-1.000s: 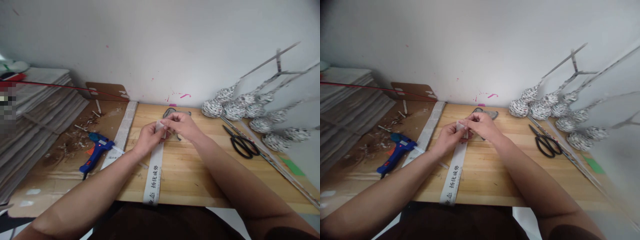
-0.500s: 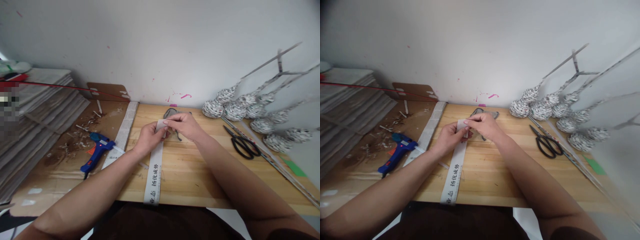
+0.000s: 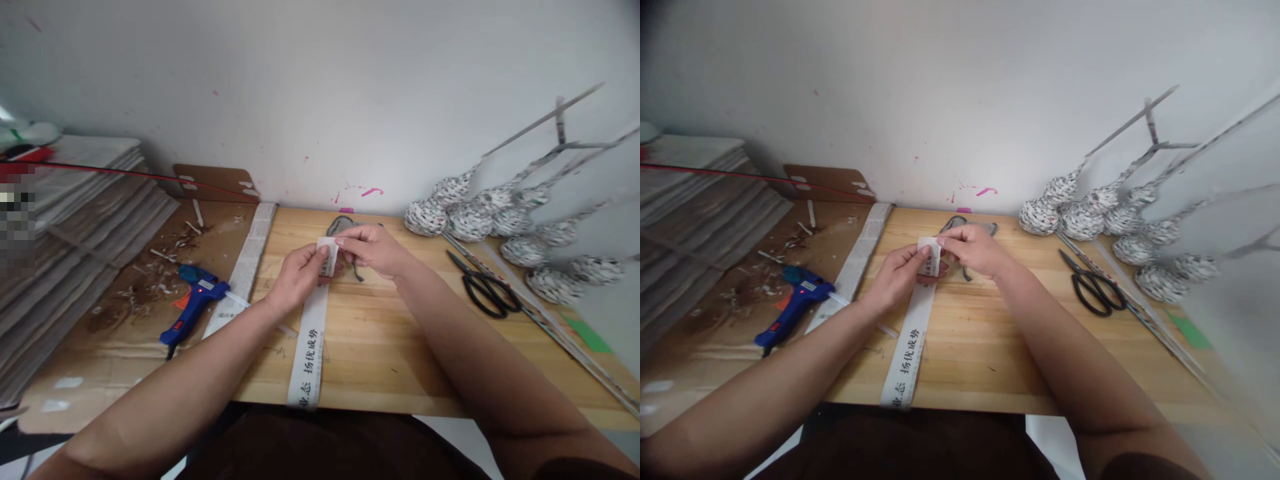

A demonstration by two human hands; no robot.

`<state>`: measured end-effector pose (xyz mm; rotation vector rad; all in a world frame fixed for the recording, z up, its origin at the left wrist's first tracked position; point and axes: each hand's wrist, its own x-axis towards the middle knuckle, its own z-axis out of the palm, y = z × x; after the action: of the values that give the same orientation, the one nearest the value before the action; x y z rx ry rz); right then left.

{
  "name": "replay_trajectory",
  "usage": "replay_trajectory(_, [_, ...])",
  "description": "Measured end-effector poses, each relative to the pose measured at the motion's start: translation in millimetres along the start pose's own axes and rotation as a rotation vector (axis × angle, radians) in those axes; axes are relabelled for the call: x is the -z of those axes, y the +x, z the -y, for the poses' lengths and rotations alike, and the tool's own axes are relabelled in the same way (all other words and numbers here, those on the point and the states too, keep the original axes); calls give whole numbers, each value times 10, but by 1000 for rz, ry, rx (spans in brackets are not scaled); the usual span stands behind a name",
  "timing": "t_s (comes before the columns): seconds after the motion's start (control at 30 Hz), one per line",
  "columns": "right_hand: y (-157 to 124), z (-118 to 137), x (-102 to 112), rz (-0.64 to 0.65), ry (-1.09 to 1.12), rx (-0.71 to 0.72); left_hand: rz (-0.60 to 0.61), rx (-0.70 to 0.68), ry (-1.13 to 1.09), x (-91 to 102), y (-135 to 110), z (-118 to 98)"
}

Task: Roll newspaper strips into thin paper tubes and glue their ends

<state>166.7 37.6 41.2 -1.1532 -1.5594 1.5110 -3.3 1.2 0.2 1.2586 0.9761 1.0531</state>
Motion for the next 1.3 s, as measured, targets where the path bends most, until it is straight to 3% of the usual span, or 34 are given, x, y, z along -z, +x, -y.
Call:
replay_trajectory(0.57, [50, -74, -62, -163, 5, 45, 12, 6, 27, -19, -2, -3])
replay_trajectory(0.93, [37, -76, -128, -199, 111, 62, 72, -129, 256, 26, 16, 28])
replay_trajectory(1.3, [-9, -76, -224, -124, 145, 94, 8, -106, 250, -44, -35, -28])
